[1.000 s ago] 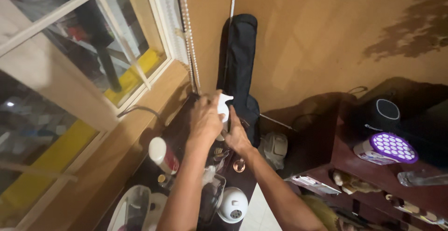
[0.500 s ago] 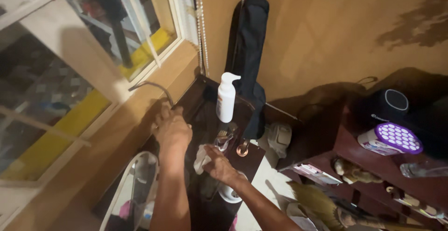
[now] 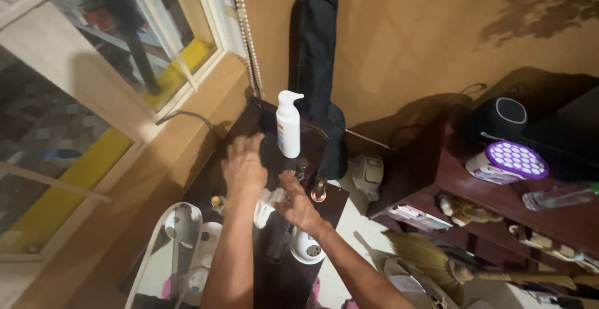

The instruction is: The person wipes the surface of a dark wooden dresser and the items on it using a small white cloth, moving a basket of supplies and several bottles to reach the surface beneath them.

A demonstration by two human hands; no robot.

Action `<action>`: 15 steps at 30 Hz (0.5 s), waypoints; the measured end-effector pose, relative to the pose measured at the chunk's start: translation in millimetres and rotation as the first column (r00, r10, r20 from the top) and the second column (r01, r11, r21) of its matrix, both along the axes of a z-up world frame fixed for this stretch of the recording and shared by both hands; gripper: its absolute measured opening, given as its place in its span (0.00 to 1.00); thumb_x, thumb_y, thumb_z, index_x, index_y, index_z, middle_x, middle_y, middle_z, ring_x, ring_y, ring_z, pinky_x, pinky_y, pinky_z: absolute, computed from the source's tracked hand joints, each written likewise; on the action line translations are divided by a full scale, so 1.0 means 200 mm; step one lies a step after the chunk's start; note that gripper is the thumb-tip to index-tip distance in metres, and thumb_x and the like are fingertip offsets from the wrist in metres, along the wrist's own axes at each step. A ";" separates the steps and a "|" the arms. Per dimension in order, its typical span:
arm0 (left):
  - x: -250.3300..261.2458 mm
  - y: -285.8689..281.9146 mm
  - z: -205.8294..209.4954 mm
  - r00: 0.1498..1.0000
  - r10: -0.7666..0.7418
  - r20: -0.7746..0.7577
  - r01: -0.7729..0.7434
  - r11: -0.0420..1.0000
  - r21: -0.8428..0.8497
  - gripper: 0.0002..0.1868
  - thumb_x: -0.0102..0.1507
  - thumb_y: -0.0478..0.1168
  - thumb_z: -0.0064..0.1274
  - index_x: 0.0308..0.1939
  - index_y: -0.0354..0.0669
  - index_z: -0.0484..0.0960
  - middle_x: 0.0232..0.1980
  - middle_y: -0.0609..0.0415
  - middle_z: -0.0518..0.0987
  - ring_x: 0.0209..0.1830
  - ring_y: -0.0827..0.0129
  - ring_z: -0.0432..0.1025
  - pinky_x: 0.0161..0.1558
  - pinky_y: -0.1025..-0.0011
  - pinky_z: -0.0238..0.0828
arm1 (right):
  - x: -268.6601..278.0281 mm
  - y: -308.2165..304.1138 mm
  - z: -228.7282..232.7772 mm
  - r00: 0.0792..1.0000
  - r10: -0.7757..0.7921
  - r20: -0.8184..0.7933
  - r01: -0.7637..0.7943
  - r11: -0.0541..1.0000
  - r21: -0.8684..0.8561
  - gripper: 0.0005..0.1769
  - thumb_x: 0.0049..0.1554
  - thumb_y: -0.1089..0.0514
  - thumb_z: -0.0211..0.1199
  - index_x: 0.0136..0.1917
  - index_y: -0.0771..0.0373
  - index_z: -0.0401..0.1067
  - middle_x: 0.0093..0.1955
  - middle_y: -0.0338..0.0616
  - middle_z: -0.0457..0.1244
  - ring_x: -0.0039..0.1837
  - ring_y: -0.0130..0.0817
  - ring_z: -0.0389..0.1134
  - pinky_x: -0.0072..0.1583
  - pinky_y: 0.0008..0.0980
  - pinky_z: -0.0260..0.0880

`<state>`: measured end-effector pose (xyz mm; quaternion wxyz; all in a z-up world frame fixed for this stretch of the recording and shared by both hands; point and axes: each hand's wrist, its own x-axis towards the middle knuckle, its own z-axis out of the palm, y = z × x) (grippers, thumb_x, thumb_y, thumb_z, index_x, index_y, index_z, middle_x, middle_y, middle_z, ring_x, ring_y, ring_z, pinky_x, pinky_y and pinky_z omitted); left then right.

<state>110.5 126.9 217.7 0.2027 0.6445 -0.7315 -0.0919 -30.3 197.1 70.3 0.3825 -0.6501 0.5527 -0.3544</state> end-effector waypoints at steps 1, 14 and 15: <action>-0.02 0.00 0.01 0.999 -0.032 -0.011 0.033 0.999 0.013 0.36 0.50 0.31 0.59 0.63 0.58 0.74 0.64 0.53 0.70 0.67 0.53 0.64 0.59 0.45 0.64 | -0.01 -0.01 0.02 0.999 -0.025 0.035 0.022 0.998 0.063 0.47 0.53 0.59 0.69 0.80 0.66 0.50 0.84 0.57 0.45 0.83 0.50 0.47 0.73 0.41 0.60; -0.32 -0.09 -0.04 0.912 -0.390 -0.128 0.379 0.919 -0.106 0.33 0.50 0.28 0.57 0.61 0.51 0.78 0.60 0.51 0.74 0.63 0.51 0.67 0.54 0.50 0.66 | -0.19 -0.23 -0.03 0.875 -0.095 0.474 0.128 0.991 -0.037 0.55 0.53 0.72 0.61 0.85 0.62 0.34 0.79 0.50 0.53 0.71 0.36 0.63 0.66 0.31 0.68; -0.34 -0.10 -0.05 0.902 -0.409 -0.143 0.389 0.910 -0.146 0.32 0.50 0.28 0.57 0.59 0.50 0.78 0.60 0.50 0.74 0.63 0.51 0.67 0.53 0.50 0.66 | -0.20 -0.24 -0.04 0.841 -0.061 0.537 0.139 0.985 -0.106 0.55 0.53 0.73 0.60 0.85 0.63 0.34 0.78 0.51 0.54 0.71 0.36 0.63 0.69 0.30 0.65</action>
